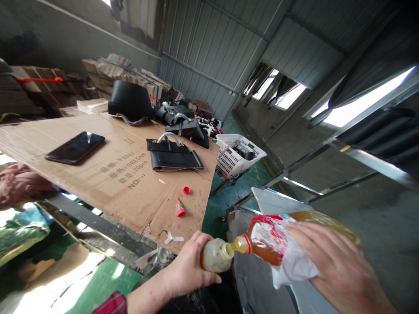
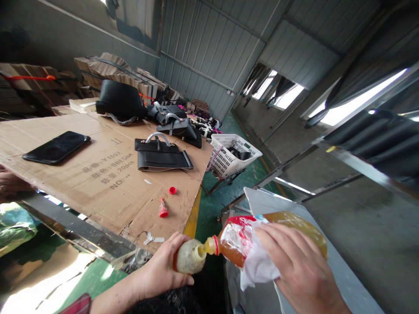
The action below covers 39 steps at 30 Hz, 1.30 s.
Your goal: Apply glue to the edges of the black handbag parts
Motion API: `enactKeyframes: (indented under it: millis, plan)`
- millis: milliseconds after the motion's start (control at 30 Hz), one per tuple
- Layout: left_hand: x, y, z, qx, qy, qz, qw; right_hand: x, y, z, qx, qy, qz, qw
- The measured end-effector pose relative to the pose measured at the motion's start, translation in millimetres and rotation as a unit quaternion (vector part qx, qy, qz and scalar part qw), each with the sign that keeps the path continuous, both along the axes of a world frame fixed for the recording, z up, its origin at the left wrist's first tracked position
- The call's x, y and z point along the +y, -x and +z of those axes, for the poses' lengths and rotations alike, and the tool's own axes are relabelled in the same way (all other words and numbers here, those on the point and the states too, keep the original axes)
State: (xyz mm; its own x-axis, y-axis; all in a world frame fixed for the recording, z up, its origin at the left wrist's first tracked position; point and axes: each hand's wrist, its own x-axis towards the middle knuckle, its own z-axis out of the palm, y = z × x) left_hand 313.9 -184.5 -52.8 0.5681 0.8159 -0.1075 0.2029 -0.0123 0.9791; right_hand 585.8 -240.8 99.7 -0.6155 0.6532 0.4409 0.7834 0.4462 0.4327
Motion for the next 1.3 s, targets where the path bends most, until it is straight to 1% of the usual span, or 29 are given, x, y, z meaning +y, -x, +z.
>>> enactKeyframes:
  millis: [200,367,533,700,1300]
  plan:
    - [0,-1,-2.5,-0.020,0.000,0.005,1.000,1,0,3.2,-0.004,-0.004,-0.001,1.000]
    - [0,-1,-1.6,-0.018,0.000,0.005,1.000,2,-8,5.8,-0.048,0.010,0.028,0.998]
    - [0,-1,-2.0,-0.017,-0.007,0.009,1.000,1,-3,3.6,-0.002,0.000,0.001,1.000]
    - [0,-2,-0.6,-0.018,-0.006,0.007,1.000,2,3,3.9,-0.004,-0.008,0.009,1.000]
    - [-2,-2,-2.2,-0.023,0.008,0.004,1.000,-1,0,1.4,0.003,-0.005,0.006,1.000]
